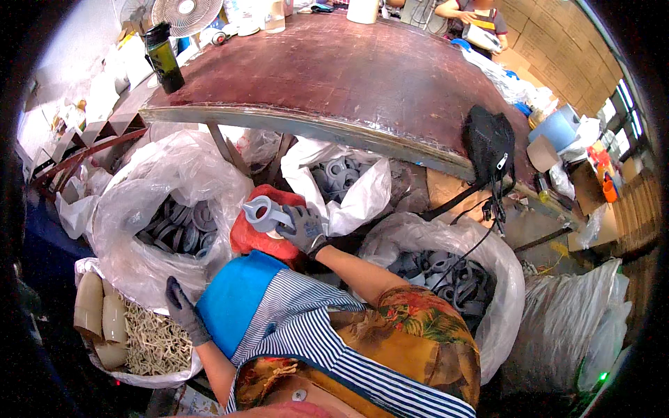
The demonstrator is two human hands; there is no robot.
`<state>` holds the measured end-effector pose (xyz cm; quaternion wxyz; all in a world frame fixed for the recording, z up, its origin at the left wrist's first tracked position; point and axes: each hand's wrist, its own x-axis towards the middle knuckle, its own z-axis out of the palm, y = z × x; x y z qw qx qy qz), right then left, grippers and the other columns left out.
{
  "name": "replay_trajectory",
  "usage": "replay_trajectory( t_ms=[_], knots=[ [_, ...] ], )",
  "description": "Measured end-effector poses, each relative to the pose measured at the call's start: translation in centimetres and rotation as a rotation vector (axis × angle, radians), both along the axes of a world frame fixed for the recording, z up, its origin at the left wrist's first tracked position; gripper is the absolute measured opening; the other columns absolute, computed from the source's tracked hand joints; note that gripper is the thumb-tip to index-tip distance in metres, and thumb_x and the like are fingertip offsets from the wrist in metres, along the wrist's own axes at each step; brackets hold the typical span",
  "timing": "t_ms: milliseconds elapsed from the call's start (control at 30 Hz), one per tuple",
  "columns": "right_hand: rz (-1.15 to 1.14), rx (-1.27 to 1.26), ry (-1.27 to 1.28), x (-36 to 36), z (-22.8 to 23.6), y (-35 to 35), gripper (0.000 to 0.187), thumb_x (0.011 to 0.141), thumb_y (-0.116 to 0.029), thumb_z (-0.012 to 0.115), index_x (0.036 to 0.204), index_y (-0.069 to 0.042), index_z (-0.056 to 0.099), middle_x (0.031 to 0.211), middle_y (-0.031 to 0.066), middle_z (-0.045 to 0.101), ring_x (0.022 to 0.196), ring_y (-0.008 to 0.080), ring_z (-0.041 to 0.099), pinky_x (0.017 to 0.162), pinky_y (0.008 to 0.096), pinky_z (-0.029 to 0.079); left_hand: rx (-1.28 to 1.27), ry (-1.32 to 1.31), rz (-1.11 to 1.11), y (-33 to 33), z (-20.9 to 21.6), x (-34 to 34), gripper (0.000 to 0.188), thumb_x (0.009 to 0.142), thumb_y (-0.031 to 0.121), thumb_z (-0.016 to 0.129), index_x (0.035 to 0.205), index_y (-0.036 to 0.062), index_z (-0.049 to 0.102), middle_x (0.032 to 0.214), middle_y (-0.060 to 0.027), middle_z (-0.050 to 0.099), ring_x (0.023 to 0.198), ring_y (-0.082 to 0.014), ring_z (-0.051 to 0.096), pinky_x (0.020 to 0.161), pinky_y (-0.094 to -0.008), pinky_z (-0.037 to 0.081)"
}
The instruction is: The person assembles lids for pitchers by placing circular gaskets and plastic caps into the main lid body, pressing them into place, and then placing the finished lid into a bag.
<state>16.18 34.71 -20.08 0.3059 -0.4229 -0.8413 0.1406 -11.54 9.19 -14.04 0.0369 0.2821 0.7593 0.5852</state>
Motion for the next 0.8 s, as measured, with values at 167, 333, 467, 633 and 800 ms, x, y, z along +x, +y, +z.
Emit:
replay_trajectory(
  t_ms=[167,333,467,633,800],
  knots=[
    [-0.031,0.083,0.117,0.5,1.0,-1.0,0.073,0.082,-0.048,0.067,0.138,-0.005,0.046,0.135,0.0216,0.048,0.121,0.0393,0.049,0.101,0.05,0.037,0.179,0.01,0.254,-4.2,2.1,1.4,0.038,0.103,0.018,0.047,0.132,-0.0057,0.051,0.132,-0.018,0.057,0.121,-0.0256,0.055,0.106,-0.0362,0.04],
    [-0.029,0.178,0.138,2.0,3.2,-1.4,0.072,0.083,-0.046,0.067,0.139,-0.005,0.045,0.139,0.0213,0.045,0.124,0.0393,0.047,0.101,0.05,0.037,-0.018,0.365,0.407,-16.3,-1.1,-0.8,0.039,0.104,0.019,0.043,0.134,-0.0057,0.049,0.136,-0.0186,0.053,0.125,-0.0283,0.051,0.107,-0.0381,0.041],
    [0.079,0.142,0.2,0.3,5.9,-3.2,0.066,0.082,-0.036,0.071,0.136,-0.004,0.048,0.137,0.0224,0.046,0.123,0.0402,0.047,0.101,0.0497,0.038,-0.135,0.204,0.703,-25.6,-3.0,-0.9,0.049,0.099,0.032,0.053,0.133,-0.0036,0.051,0.135,-0.0198,0.053,0.122,-0.0309,0.052,0.106,-0.0423,0.041],
    [0.27,0.241,0.138,-5.7,6.8,-6.4,0.069,0.085,-0.048,0.065,0.141,-0.012,0.047,0.145,0.017,0.043,0.13,0.0411,0.042,0.107,0.0528,0.032,-0.255,0.214,0.937,-29.3,-4.6,3.1,0.057,0.096,0.038,0.054,0.134,-0.0037,0.05,0.137,-0.0207,0.051,0.124,-0.0315,0.051,0.107,-0.043,0.04],
    [0.467,0.143,0.202,-1.2,11.0,-10.9,0.044,0.087,-0.037,0.06,0.121,-0.009,0.057,0.117,0.0144,0.059,0.109,0.033,0.056,0.094,0.0449,0.045,-0.431,0.148,1.184,-37.8,-6.1,11.1,0.065,0.094,0.045,0.055,0.136,-0.0038,0.048,0.139,-0.0216,0.049,0.126,-0.032,0.049,0.107,-0.0438,0.039]
  ],
)
